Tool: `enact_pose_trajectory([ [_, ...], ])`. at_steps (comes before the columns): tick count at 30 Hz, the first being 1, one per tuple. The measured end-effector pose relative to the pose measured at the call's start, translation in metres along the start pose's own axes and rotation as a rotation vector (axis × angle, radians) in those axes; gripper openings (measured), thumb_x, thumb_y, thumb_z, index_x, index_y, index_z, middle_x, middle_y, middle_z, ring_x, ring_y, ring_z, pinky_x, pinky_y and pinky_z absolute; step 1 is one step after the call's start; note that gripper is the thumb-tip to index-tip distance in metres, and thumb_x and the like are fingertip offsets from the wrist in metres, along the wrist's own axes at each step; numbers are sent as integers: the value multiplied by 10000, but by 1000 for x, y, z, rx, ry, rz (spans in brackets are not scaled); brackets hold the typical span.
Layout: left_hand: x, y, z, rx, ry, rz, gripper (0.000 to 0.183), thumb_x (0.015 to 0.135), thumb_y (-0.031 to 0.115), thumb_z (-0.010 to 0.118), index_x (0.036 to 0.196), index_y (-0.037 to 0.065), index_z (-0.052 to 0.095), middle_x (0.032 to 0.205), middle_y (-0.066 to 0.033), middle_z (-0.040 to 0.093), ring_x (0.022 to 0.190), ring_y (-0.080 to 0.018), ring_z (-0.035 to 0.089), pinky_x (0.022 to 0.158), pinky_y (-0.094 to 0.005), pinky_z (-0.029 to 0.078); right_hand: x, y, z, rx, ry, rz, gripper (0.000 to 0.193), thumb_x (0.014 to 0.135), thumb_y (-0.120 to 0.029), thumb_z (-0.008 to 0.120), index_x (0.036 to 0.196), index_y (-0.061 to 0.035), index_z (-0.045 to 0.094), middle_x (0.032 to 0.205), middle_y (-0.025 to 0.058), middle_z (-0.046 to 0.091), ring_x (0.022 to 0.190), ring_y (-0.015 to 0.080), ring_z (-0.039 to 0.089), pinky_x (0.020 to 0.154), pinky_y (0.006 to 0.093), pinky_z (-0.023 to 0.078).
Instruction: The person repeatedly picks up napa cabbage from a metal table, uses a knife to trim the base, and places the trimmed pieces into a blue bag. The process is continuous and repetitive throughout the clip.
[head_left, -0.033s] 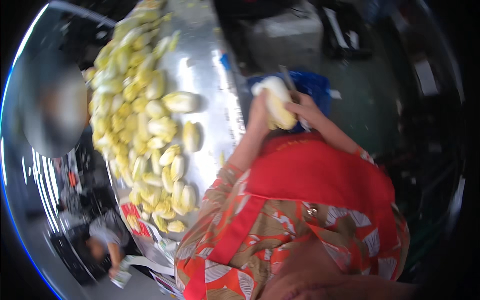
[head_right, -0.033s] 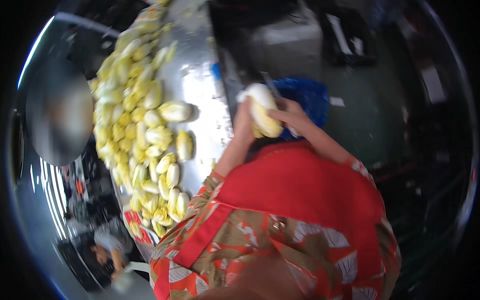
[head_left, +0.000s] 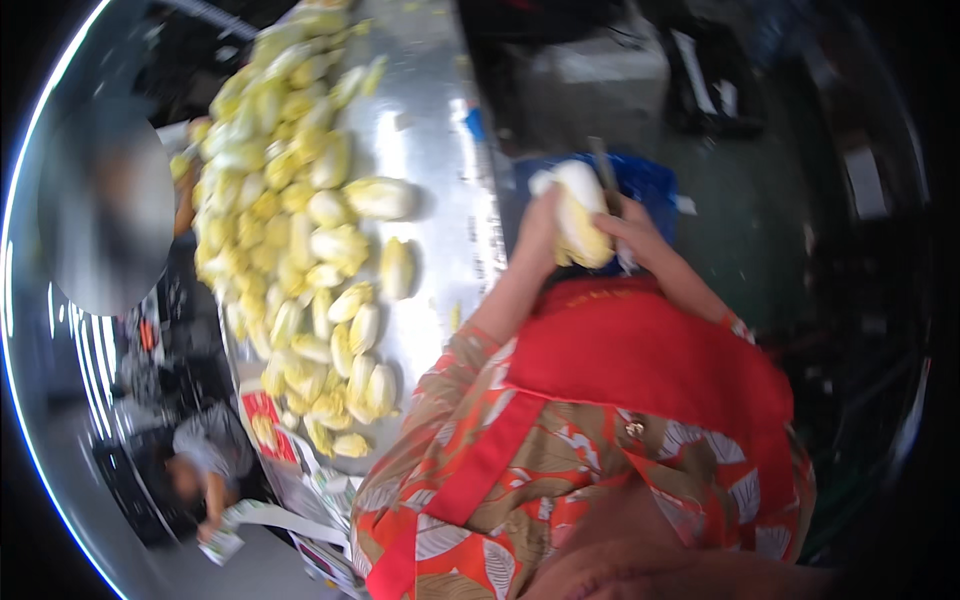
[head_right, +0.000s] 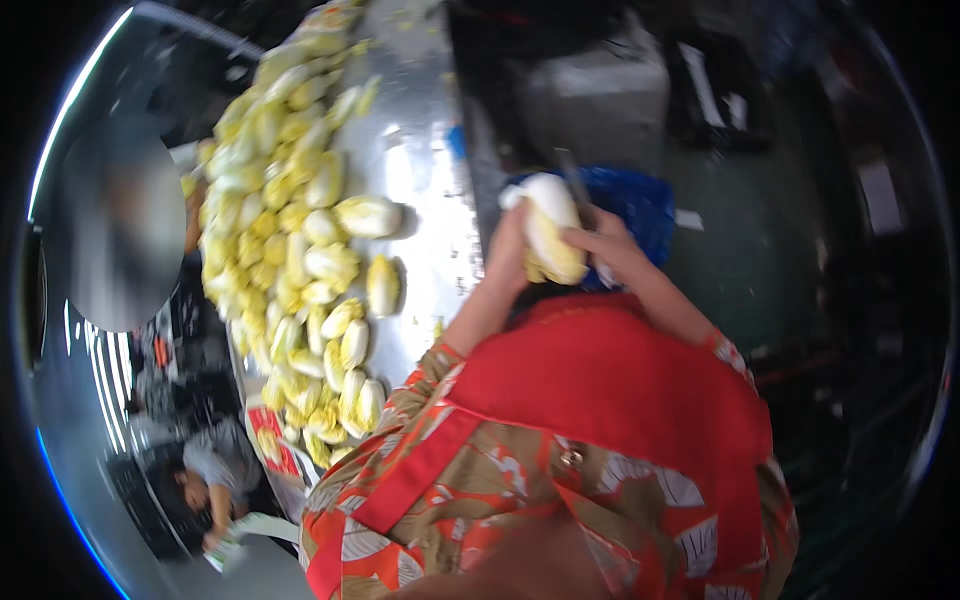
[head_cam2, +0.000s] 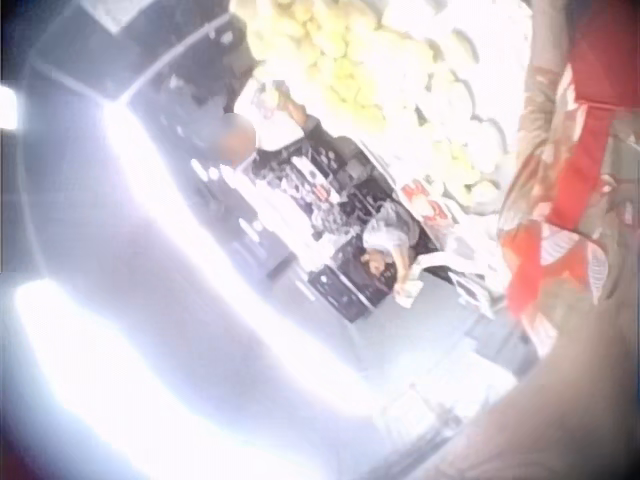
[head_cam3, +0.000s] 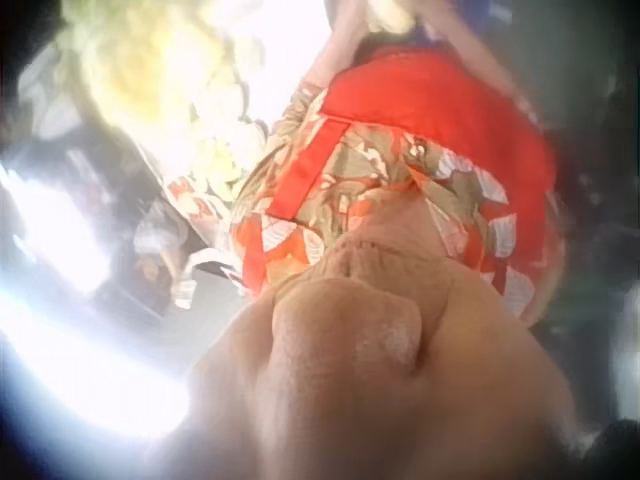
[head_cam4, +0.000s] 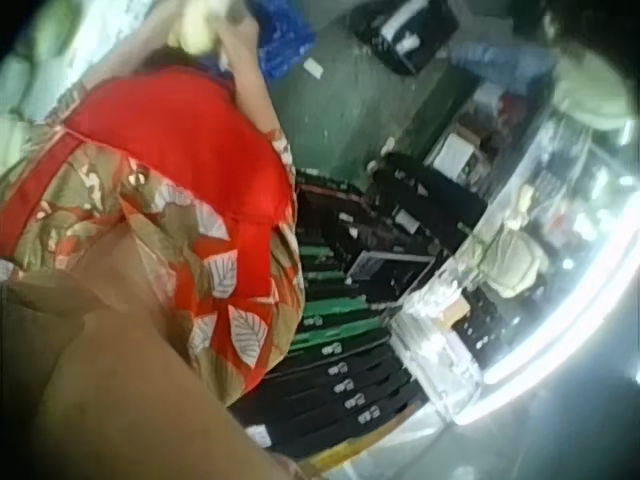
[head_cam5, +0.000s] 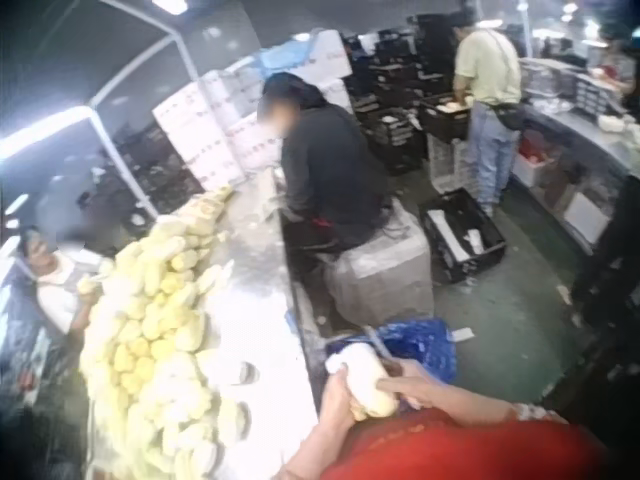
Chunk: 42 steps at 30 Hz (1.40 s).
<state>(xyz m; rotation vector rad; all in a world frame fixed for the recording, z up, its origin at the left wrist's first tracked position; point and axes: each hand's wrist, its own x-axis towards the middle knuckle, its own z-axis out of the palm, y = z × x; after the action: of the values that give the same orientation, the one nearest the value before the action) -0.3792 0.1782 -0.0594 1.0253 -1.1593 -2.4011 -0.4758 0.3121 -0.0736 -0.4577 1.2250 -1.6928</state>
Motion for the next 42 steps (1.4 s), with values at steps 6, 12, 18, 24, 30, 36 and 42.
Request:
enact_pose_trajectory([
  [6, -1, 4, 6, -139, -323, -32, 385, 963, 219, 463, 1285, 7, 462, 1177, -144, 584, 1075, -263, 588, 935, -375, 470, -12, 16, -32, 71, 89, 71, 527, 834, -234, 633, 1258, 41, 485, 1119, 115, 605, 1017, 181, 584, 868, 298, 470],
  [12, 14, -13, 19, 53, -260, 138, 340, 939, 174, 519, 1241, 18, 518, 1114, -96, 604, 1010, -190, 591, 891, -321, 472, -18, 6, -24, -75, 240, -63, 524, 818, -235, 668, 1234, 43, 511, 1135, 115, 603, 1008, 188, 580, 888, 304, 454],
  [18, 22, -14, 28, -151, -160, 89, 282, 958, 152, 450, 1193, 1, 482, 1074, -157, 612, 983, -274, 617, 876, -382, 507, -12, 7, -27, 59, 406, -178, 510, 822, -248, 667, 1213, 46, 525, 1088, 108, 614, 954, 188, 595, 870, 312, 460],
  [24, 39, -1, 19, -23, -43, 91, 302, 953, 178, 492, 1211, 25, 458, 933, -153, 608, 877, -274, 636, 793, -388, 534, -13, 6, -55, 309, 606, -254, 507, 840, -290, 657, 1188, 52, 518, 1067, 113, 613, 934, 196, 611, 839, 318, 481],
  [30, 66, -27, 3, 669, -68, 214, 690, 911, 415, 578, 1418, 30, 312, 1263, -149, 519, 1142, -237, 526, 952, -322, 424, -21, 13, -61, 226, 494, -137, 503, 844, -317, 636, 1153, 67, 538, 1012, 119, 638, 878, 202, 640, 796, 311, 504],
  [36, 23, -10, 19, 281, -619, -271, 567, 942, 503, 473, 1316, 81, 425, 1240, -83, 539, 1130, -202, 544, 971, -375, 434, -24, 3, -30, -30, 284, -160, 531, 851, -302, 623, 1237, 41, 500, 1087, 107, 604, 940, 159, 593, 813, 280, 474],
  [42, 12, -13, 14, 38, -493, -144, 457, 951, 354, 539, 1296, 71, 443, 1144, -57, 574, 1034, -152, 569, 882, -307, 475, -24, -8, -14, -486, 337, -233, 473, 816, -209, 702, 1199, 27, 555, 930, 53, 626, 820, 108, 572, 751, 240, 462],
])
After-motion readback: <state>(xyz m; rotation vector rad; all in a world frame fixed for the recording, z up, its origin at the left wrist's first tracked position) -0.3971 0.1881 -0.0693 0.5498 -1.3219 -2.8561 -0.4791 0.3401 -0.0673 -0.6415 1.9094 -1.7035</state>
